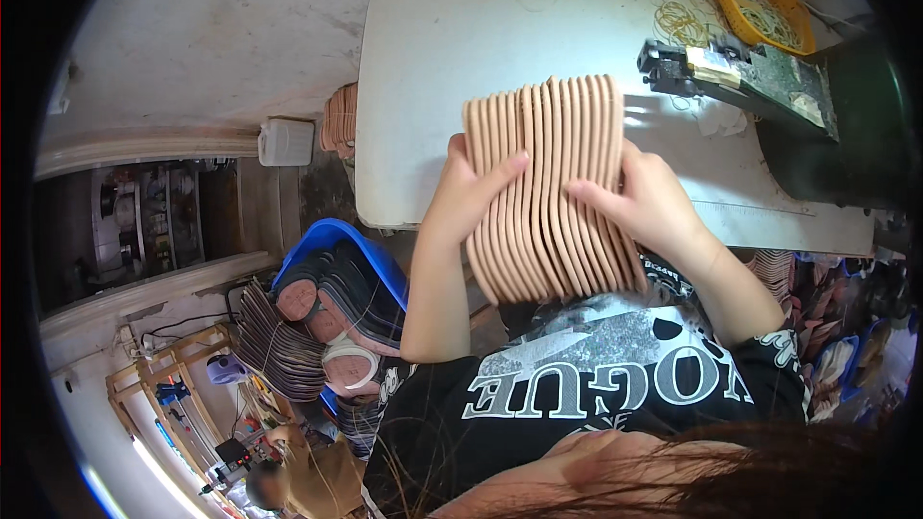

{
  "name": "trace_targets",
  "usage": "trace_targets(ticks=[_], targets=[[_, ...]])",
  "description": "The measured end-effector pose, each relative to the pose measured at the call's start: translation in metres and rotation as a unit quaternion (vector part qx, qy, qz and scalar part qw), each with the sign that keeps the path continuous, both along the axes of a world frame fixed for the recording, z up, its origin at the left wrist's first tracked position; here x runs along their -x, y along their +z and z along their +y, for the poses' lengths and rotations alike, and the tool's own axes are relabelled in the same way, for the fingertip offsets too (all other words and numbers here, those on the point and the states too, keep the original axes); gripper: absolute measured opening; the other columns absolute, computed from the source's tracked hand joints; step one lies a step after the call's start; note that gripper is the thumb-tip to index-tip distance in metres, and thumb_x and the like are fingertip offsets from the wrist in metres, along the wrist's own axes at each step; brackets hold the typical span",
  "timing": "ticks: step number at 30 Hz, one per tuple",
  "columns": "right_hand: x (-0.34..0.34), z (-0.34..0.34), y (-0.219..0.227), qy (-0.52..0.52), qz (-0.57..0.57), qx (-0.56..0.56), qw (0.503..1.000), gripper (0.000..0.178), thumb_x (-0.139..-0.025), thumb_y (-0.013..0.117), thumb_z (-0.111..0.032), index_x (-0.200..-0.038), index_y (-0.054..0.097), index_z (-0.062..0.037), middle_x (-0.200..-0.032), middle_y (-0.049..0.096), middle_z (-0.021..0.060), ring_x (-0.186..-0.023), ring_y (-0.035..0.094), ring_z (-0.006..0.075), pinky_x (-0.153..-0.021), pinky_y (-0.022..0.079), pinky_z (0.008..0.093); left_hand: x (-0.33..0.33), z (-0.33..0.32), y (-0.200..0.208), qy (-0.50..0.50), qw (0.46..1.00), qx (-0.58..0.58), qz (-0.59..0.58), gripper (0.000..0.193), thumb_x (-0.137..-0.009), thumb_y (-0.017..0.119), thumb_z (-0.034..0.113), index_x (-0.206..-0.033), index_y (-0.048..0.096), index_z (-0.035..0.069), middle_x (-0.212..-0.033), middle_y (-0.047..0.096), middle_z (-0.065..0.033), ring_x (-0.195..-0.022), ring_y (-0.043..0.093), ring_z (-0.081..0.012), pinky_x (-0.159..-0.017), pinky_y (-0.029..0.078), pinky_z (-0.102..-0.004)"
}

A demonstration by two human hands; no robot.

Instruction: The person is assembling shoe components, applying adhesive to soles and insoles, and using a finishing machine at a workstation.

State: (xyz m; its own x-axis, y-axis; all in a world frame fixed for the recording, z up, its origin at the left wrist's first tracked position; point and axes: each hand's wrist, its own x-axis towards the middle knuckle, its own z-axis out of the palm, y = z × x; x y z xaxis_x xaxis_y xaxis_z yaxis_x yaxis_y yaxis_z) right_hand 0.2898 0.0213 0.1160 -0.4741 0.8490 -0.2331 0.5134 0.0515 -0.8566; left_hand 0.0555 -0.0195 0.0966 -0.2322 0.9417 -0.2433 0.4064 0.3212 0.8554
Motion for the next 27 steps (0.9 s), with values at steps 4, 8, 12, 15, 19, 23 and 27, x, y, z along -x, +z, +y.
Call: trace_targets(ticks=[4, 8, 12, 15, 19, 23, 27], targets=[[0.012, 0.018, -0.047, -0.011, -0.111, -0.026, 0.993, 0.06, -0.085, 0.059, -0.051, -0.085, 0.066, 0.0088, -0.08, 0.066, 0.0273, -0.079, 0.066, 0.0413, -0.075, 0.054, 0.0432, -0.004, 0.019, -0.043, 0.0, 0.968, 0.072, 0.241, 0.076, -0.082, 0.065, 0.051, -0.127, 0.047, -0.007, -0.119, 0.054, -0.0255, -0.119, 0.036, -0.04, -0.106, 0.028, -0.0484], [0.016, 0.029, -0.036, 0.043, -0.195, 0.008, 0.98, 0.057, -0.087, 0.059, -0.048, -0.086, 0.066, 0.0085, -0.078, 0.066, 0.0272, -0.078, 0.066, 0.0415, -0.075, 0.053, 0.0451, 0.01, 0.025, -0.061, -0.033, 0.996, 0.004, 0.081, 0.072, -0.082, 0.067, 0.046, -0.126, 0.047, -0.007, -0.118, 0.058, -0.0243, -0.109, 0.056, -0.0381, -0.095, 0.043, -0.0457], [0.015, 0.013, -0.04, -0.022, -0.054, -0.038, 0.998, 0.055, -0.089, 0.06, -0.046, -0.088, 0.064, 0.0095, -0.078, 0.065, 0.0291, -0.079, 0.065, 0.043, -0.074, 0.053, 0.0459, 0.012, 0.014, -0.062, -0.011, 0.996, 0.0, 0.094, 0.065, -0.081, 0.073, 0.037, -0.124, 0.049, -0.006, -0.114, 0.062, -0.0217, -0.102, 0.063, -0.032, -0.09, 0.049, -0.0402], [0.009, -0.005, -0.041, -0.04, -0.015, -0.025, 0.999, 0.049, -0.09, 0.061, -0.042, -0.081, 0.058, 0.0062, -0.067, 0.062, 0.0246, -0.064, 0.062, 0.04, -0.062, 0.05, 0.0438, 0.013, 0.013, -0.038, -0.001, 0.993, -0.016, -0.117, 0.062, -0.077, 0.079, 0.026, -0.122, 0.051, -0.005, -0.113, 0.063, -0.0181, -0.104, 0.062, -0.025, -0.092, 0.049, -0.0361], [0.002, -0.013, -0.008, -0.037, 0.094, 0.01, 0.995, 0.042, -0.091, 0.063, -0.035, -0.078, 0.054, 0.0038, -0.058, 0.057, 0.0176, -0.052, 0.058, 0.0306, -0.053, 0.046, 0.0372, 0.028, 0.0, -0.021, -0.022, 0.957, 0.018, -0.29, 0.07, -0.075, 0.081, 0.022, -0.129, 0.044, -0.003, -0.119, 0.06, -0.0124, -0.108, 0.059, -0.0198, -0.094, 0.048, -0.034], [-0.009, -0.012, 0.014, -0.033, 0.104, -0.004, 0.994, 0.031, -0.089, 0.068, -0.023, -0.079, 0.053, 0.0019, -0.054, 0.054, 0.009, -0.048, 0.055, 0.0153, -0.048, 0.042, 0.0273, 0.017, -0.002, -0.009, -0.011, 0.948, -0.025, -0.317, 0.079, -0.075, 0.082, 0.033, -0.132, 0.041, -0.003, -0.125, 0.056, -0.0125, -0.116, 0.054, -0.0204, -0.1, 0.042, -0.035], [-0.017, -0.009, 0.006, -0.115, 0.218, -0.059, 0.967, 0.045, -0.083, 0.073, -0.042, -0.082, 0.053, -0.0022, -0.061, 0.054, -0.0015, -0.055, 0.045, 0.0052, -0.05, 0.036, 0.0221, -0.001, -0.005, 0.006, -0.038, 0.952, -0.028, -0.302, 0.085, -0.082, 0.068, 0.056, -0.136, 0.04, -0.004, -0.13, 0.053, -0.0135, -0.12, 0.051, -0.02, -0.102, 0.041, -0.0343]])
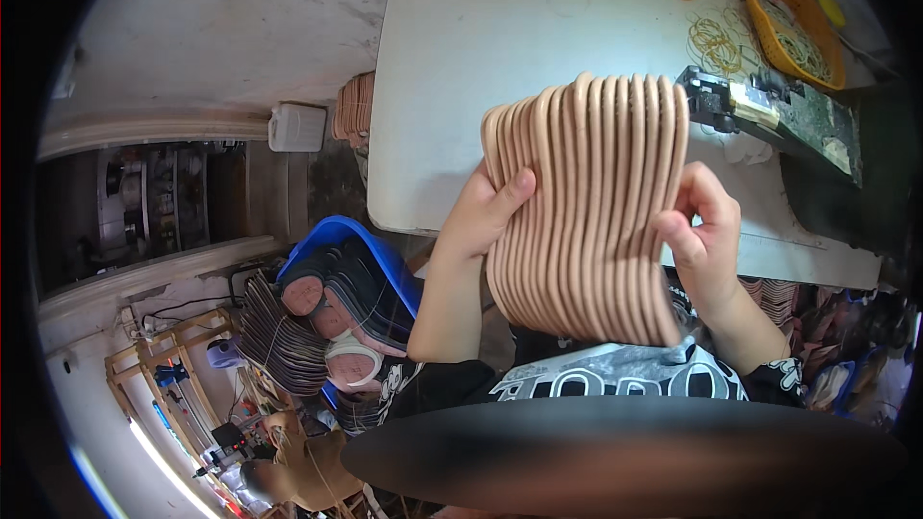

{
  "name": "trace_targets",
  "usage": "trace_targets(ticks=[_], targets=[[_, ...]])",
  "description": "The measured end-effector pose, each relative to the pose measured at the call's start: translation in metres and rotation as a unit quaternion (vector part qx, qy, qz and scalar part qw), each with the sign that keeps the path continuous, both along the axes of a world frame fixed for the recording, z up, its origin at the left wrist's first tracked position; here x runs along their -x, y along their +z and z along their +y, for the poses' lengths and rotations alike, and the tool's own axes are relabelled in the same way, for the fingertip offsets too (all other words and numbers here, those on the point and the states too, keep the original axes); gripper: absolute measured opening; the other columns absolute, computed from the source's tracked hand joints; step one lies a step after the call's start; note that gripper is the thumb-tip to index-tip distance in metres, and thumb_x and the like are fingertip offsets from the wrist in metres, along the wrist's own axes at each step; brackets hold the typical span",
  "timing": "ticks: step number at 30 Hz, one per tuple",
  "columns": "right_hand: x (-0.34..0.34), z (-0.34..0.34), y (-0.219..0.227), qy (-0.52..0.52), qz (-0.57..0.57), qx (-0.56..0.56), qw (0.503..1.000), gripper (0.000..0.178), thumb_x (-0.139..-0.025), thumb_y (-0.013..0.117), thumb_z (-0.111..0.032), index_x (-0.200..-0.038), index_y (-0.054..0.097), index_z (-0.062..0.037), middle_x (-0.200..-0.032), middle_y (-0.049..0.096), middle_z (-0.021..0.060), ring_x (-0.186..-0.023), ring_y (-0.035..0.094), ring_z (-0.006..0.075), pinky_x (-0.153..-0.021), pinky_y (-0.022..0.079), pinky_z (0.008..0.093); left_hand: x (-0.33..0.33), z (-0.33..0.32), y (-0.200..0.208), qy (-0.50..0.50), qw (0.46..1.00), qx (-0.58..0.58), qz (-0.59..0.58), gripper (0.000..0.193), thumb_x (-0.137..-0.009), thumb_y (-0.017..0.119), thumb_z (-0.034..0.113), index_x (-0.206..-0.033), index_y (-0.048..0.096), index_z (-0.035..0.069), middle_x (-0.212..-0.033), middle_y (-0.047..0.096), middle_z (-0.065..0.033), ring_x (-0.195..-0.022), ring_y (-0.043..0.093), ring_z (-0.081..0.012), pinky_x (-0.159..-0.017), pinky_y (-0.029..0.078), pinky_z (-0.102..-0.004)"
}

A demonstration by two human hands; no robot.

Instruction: The person is assembling shoe components, applying adhesive to soles and insoles, and using a finishing machine at a workstation.

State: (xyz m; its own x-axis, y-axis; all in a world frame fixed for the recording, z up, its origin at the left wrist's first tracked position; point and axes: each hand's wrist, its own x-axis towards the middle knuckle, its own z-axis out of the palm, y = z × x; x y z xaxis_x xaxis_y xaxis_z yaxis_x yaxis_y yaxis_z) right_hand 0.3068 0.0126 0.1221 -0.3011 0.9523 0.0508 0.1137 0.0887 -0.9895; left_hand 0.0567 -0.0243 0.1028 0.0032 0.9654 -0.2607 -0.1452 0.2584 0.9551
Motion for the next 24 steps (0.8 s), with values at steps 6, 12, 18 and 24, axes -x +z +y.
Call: trace_targets(ticks=[6, 12, 18, 24], targets=[[0.017, -0.016, -0.011, -0.05, 0.216, 0.132, 0.966, 0.066, -0.086, 0.058, -0.063, -0.108, 0.039, -0.0044, -0.101, 0.045, 0.0045, -0.095, 0.043, 0.0103, -0.089, 0.036, 0.0261, -0.017, -0.005, 0.018, 0.064, 0.991, 0.071, -0.094, 0.088, -0.093, 0.021, 0.069, -0.137, 0.042, -0.003, -0.134, 0.052, -0.0142, -0.123, 0.05, -0.0189, -0.103, 0.04, -0.0324], [0.008, -0.024, -0.025, -0.003, 0.295, 0.347, 0.89, 0.09, -0.085, 0.049, -0.07, -0.142, 0.034, -0.0026, -0.138, 0.047, 0.0177, -0.122, 0.052, 0.026, -0.104, 0.043, 0.0385, -0.026, 0.002, 0.033, 0.094, 0.976, 0.054, -0.187, 0.059, -0.102, 0.037, 0.043, -0.146, 0.021, 0.006, -0.14, 0.041, -0.0114, -0.13, 0.041, -0.0164, -0.106, 0.037, -0.0313], [0.012, -0.019, -0.017, 0.005, 0.35, 0.382, 0.856, 0.089, -0.086, 0.044, -0.073, -0.14, 0.035, -0.0027, -0.133, 0.05, 0.0191, -0.116, 0.058, 0.0249, -0.097, 0.051, 0.0376, -0.027, 0.004, 0.041, 0.079, 0.977, -0.005, -0.196, 0.06, -0.102, 0.034, 0.044, -0.143, 0.029, 0.0, -0.143, 0.04, -0.0133, -0.133, 0.039, -0.0231, -0.111, 0.031, -0.0382], [0.019, -0.01, -0.021, -0.013, 0.358, 0.38, 0.853, 0.087, -0.087, 0.045, -0.071, -0.14, 0.036, -0.0025, -0.132, 0.051, 0.018, -0.113, 0.059, 0.0234, -0.096, 0.051, 0.0363, -0.02, 0.0, 0.05, 0.057, 0.982, -0.024, -0.181, 0.06, -0.103, 0.038, 0.039, -0.147, 0.022, 0.001, -0.14, 0.038, -0.0124, -0.131, 0.038, -0.0222, -0.11, 0.031, -0.0368]])
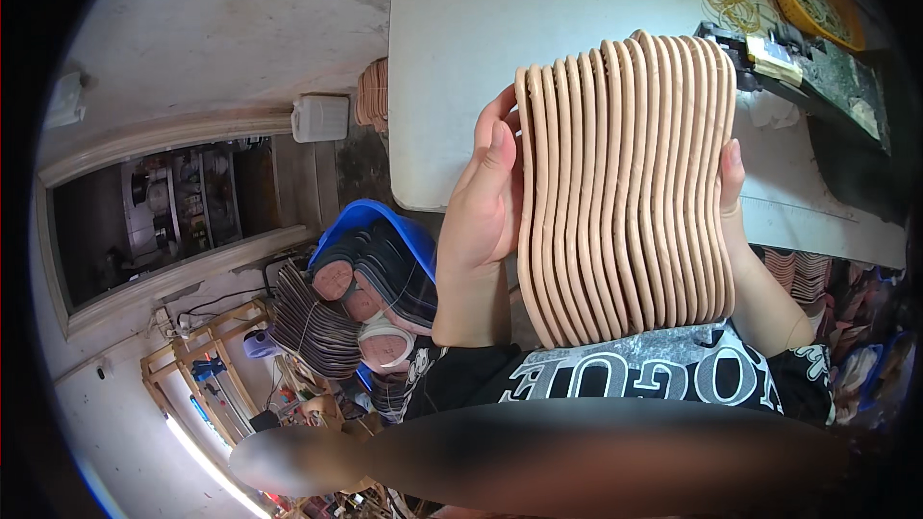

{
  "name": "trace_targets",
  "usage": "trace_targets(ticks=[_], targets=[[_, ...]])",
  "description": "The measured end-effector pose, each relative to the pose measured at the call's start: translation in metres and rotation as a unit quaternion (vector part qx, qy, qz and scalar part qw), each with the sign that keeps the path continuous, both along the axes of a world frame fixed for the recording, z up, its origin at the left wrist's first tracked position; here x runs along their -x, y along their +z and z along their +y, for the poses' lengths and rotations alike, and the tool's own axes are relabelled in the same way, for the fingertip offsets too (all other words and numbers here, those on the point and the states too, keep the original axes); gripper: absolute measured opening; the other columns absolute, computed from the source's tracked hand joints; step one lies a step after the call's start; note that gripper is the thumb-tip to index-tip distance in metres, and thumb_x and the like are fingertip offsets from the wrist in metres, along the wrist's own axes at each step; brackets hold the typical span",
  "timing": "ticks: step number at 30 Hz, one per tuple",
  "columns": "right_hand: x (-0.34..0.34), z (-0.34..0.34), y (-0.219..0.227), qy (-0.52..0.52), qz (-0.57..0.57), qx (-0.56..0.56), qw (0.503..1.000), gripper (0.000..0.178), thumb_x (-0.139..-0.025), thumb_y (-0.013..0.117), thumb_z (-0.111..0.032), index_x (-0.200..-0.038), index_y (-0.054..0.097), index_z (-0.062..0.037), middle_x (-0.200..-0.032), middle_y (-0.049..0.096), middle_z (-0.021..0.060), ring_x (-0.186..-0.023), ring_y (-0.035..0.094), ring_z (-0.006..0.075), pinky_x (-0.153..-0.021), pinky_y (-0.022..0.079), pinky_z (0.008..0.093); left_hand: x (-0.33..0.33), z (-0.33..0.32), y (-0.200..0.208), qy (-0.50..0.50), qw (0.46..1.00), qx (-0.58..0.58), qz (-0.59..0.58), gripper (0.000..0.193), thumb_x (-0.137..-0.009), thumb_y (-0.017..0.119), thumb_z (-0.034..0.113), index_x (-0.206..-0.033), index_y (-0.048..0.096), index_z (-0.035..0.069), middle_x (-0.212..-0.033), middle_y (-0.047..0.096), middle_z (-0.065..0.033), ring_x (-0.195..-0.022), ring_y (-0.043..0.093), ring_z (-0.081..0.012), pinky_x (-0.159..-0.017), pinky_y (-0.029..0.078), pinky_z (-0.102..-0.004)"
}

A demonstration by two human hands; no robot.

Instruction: The person is assembling shoe components, applying adhesive to soles and insoles, and using a finishing machine at a workstation.

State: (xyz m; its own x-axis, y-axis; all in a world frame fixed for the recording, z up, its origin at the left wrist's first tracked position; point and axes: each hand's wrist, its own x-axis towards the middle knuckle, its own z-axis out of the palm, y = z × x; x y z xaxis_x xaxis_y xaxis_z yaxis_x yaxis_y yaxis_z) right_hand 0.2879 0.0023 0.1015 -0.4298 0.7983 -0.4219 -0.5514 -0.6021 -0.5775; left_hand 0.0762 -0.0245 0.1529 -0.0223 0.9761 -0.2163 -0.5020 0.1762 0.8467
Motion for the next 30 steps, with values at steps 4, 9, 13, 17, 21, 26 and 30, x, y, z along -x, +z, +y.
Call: trace_targets(ticks=[4, 9, 13, 17, 21, 26, 30], targets=[[-0.004, 0.001, -0.01, 0.013, -0.067, 0.039, 0.997, 0.078, -0.091, 0.042, -0.067, -0.133, 0.047, -0.0021, -0.124, 0.058, 0.0147, -0.108, 0.061, 0.0204, -0.092, 0.051, 0.0338, -0.001, -0.002, 0.003, 0.008, 0.999, 0.015, 0.03, 0.059, -0.102, 0.043, 0.028, -0.148, 0.019, 0.0, -0.138, 0.036, -0.013, -0.129, 0.038, -0.0217, -0.109, 0.031, -0.0361], [-0.017, 0.024, -0.045, 0.037, -0.226, -0.087, 0.97, 0.067, -0.095, 0.043, -0.06, -0.114, 0.059, 0.0015, -0.1, 0.065, 0.0105, -0.092, 0.061, 0.0117, -0.079, 0.049, 0.0262, 0.001, 0.008, -0.027, 0.011, 0.997, 0.05, 0.057, 0.06, -0.096, 0.049, 0.01, -0.147, 0.02, 0.0, -0.138, 0.036, -0.014, -0.124, 0.041, -0.022, -0.107, 0.034, -0.0354], [-0.022, 0.05, -0.051, 0.127, -0.39, -0.122, 0.904, 0.066, -0.094, 0.048, -0.058, -0.107, 0.066, 0.0046, -0.096, 0.069, 0.0162, -0.09, 0.065, 0.0194, -0.083, 0.049, 0.03, -0.001, 0.009, -0.098, 0.027, 0.992, 0.11, 0.061, 0.058, -0.097, 0.048, 0.015, -0.146, 0.022, -0.001, -0.144, 0.031, -0.0171, -0.132, 0.035, -0.0263, -0.109, 0.031, -0.0373], [-0.031, 0.067, -0.057, 0.161, -0.543, -0.213, 0.797, 0.065, -0.094, 0.052, -0.051, -0.128, 0.054, 0.0055, -0.108, 0.066, 0.0223, -0.1, 0.063, 0.0266, -0.093, 0.045, 0.0313, -0.025, 0.003, -0.14, 0.054, 0.878, 0.064, 0.471, 0.064, -0.096, 0.05, 0.026, -0.146, 0.022, -0.004, -0.15, 0.021, -0.0227, -0.141, 0.014, -0.0361, -0.116, 0.01, -0.0449], [-0.039, 0.057, -0.026, 0.192, -0.535, -0.28, 0.774, 0.062, -0.092, 0.057, -0.04, -0.133, 0.046, 0.0042, -0.096, 0.065, 0.0241, -0.091, 0.064, 0.0344, -0.086, 0.046, 0.0406, -0.019, 0.004, -0.134, 0.05, 0.878, 0.071, 0.471, 0.067, -0.095, 0.052, 0.028, -0.146, 0.021, -0.004, -0.15, 0.019, -0.0217, -0.14, 0.013, -0.0377, -0.116, 0.01, -0.047], [-0.027, 0.003, 0.0, 0.162, -0.657, -0.487, 0.552, 0.054, -0.079, 0.069, -0.03, -0.124, 0.054, -0.0053, -0.139, 0.04, 0.0192, -0.127, 0.038, 0.0338, -0.104, 0.026, 0.0497, -0.028, 0.014, -0.13, 0.065, 0.886, 0.052, 0.457, 0.059, -0.092, 0.055, 0.016, -0.141, 0.031, -0.006, -0.141, 0.033, -0.0214, -0.133, 0.028, -0.0325, -0.113, 0.019, -0.0419], [-0.022, -0.003, -0.005, 0.158, -0.604, -0.469, 0.624, 0.037, -0.077, 0.069, -0.018, -0.112, 0.061, -0.0088, -0.136, 0.044, 0.0145, -0.13, 0.037, 0.0331, -0.105, 0.023, 0.0504, -0.025, 0.023, -0.134, 0.08, 0.867, 0.037, 0.491, 0.06, -0.091, 0.056, 0.014, -0.141, 0.03, -0.006, -0.14, 0.034, -0.0212, -0.132, 0.03, -0.033, -0.113, 0.021, -0.0424]])
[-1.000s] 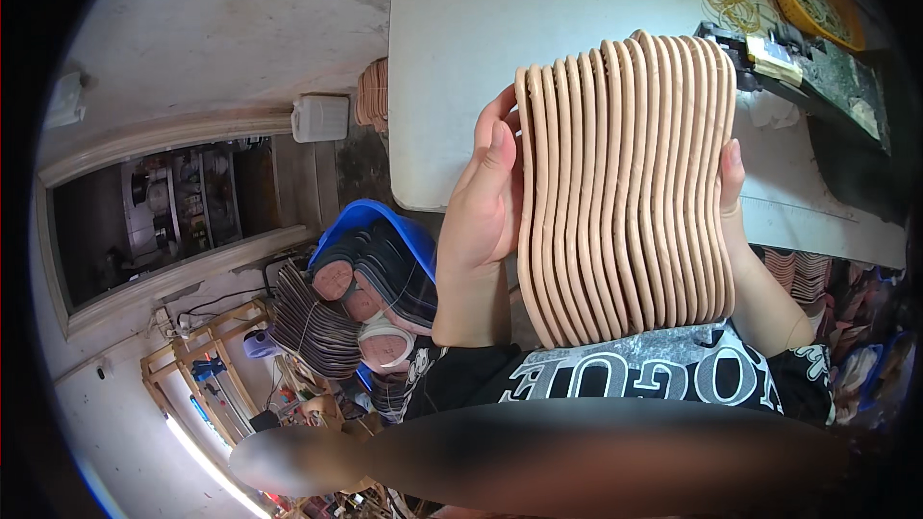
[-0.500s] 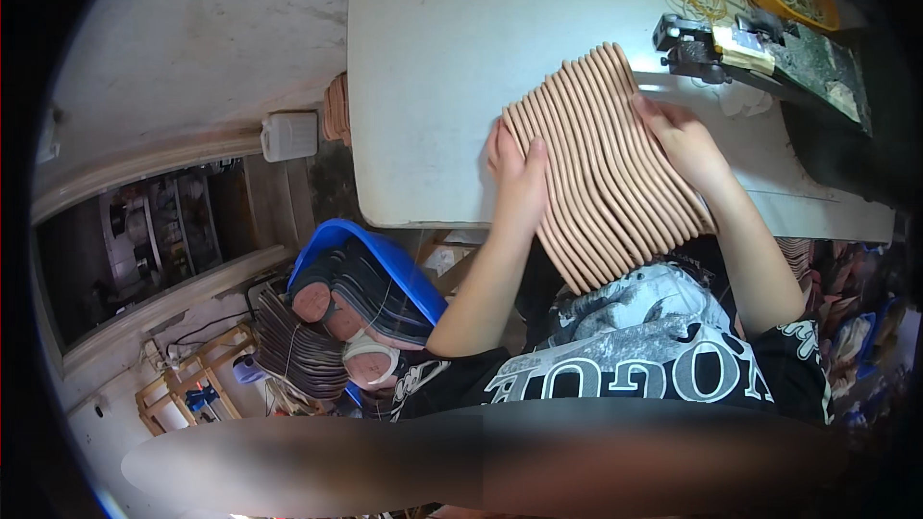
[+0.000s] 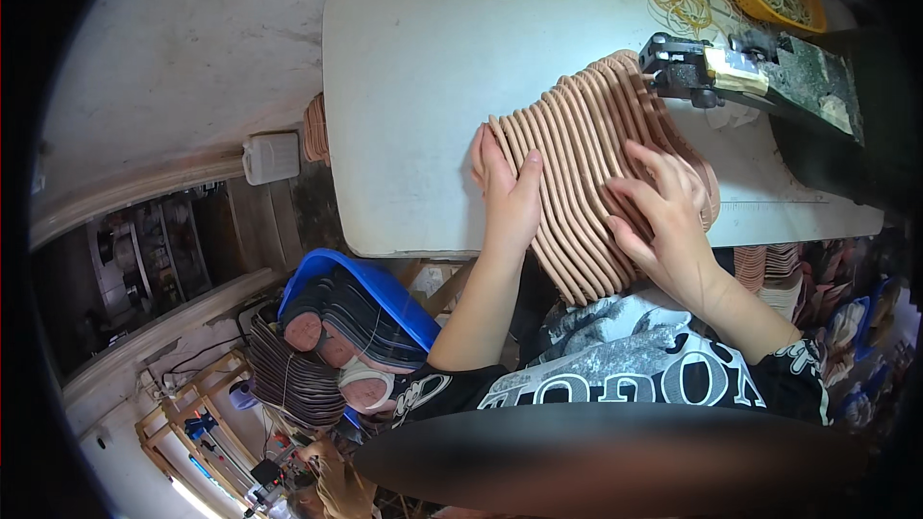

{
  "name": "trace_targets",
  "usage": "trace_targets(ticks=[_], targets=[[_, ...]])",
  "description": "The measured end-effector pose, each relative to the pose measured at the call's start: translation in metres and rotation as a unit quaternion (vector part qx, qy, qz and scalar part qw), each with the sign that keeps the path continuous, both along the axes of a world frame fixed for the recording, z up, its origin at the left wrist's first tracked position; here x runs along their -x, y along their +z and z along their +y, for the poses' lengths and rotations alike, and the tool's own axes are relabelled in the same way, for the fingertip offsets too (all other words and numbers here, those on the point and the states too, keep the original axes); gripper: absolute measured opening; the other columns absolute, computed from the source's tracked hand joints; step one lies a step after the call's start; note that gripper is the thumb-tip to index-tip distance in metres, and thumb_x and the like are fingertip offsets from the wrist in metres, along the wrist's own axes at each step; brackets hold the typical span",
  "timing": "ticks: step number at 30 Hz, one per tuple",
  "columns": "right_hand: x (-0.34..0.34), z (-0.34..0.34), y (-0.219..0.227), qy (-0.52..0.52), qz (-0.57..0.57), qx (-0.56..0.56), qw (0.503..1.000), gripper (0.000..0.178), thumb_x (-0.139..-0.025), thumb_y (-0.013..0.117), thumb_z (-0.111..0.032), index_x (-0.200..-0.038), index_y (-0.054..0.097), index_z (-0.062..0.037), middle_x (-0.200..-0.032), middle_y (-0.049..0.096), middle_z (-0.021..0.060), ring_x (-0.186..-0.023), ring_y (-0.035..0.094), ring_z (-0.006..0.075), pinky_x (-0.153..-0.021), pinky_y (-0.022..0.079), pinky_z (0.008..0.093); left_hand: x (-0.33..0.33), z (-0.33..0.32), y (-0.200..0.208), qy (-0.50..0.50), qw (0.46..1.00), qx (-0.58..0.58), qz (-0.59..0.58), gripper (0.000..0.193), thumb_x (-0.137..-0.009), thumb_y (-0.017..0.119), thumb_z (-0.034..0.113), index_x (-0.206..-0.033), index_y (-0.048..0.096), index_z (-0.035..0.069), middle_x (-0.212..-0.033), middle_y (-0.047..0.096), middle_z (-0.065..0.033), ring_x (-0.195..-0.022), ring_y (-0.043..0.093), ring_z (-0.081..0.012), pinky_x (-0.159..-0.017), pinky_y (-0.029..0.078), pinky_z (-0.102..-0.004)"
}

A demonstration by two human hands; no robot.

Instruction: The person is assembling shoe components, applying adhesive to soles and insoles, and using a finishing machine at a workstation.

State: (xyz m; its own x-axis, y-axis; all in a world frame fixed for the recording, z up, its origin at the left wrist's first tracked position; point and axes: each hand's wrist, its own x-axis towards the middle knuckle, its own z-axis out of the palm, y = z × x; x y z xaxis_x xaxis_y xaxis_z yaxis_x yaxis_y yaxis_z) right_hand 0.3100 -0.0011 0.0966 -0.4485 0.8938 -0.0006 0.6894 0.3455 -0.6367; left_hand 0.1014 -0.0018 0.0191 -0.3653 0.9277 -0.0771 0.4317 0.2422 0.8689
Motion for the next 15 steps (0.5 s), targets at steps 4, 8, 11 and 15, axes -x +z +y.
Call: trace_targets(ticks=[4, 8, 11, 15], targets=[[0.001, -0.005, 0.0, 0.008, 0.02, -0.043, 0.999, 0.011, -0.075, 0.07, -0.016, -0.085, 0.067, -0.0118, -0.126, 0.055, 0.0061, -0.128, 0.041, 0.0292, -0.104, 0.022, 0.0496, 0.0, 0.0, 0.007, -0.013, 1.0, 0.013, -0.008, 0.07, -0.088, 0.064, 0.021, -0.142, 0.029, -0.005, -0.139, 0.033, -0.0225, -0.131, 0.03, -0.0336, -0.113, 0.021, -0.0418], [0.006, -0.002, 0.01, 0.016, -0.041, -0.063, 0.997, 0.012, -0.072, 0.07, -0.011, -0.084, 0.069, -0.0113, -0.125, 0.056, 0.0053, -0.13, 0.04, 0.0287, -0.103, 0.024, 0.0489, -0.002, -0.006, 0.012, -0.009, 0.999, 0.004, -0.04, 0.09, -0.085, 0.069, 0.025, -0.146, 0.011, -0.008, -0.151, 0.01, -0.0272, -0.142, 0.012, -0.0389, -0.116, 0.014, -0.0441], [0.013, 0.0, 0.007, 0.036, -0.053, -0.083, 0.995, 0.006, -0.073, 0.069, -0.012, -0.077, 0.068, -0.0081, -0.122, 0.058, 0.0047, -0.128, 0.042, 0.0265, -0.102, 0.025, 0.0493, -0.005, -0.009, 0.018, -0.017, 0.999, 0.01, -0.032, 0.093, -0.085, 0.069, 0.026, -0.146, 0.007, -0.009, -0.152, 0.006, -0.0279, -0.143, 0.01, -0.0389, -0.116, 0.013, -0.0442], [0.009, 0.01, 0.003, -0.022, 0.036, -0.063, 0.997, 0.006, -0.072, 0.067, -0.01, -0.07, 0.064, -0.0052, -0.11, 0.06, 0.0055, -0.119, 0.048, 0.0273, -0.1, 0.027, 0.0459, 0.0, -0.008, 0.01, 0.007, 0.988, 0.012, -0.151, 0.086, -0.091, 0.062, 0.03, -0.146, 0.009, -0.009, -0.151, 0.009, -0.0274, -0.141, 0.015, -0.0379, -0.116, 0.016, -0.0444]])
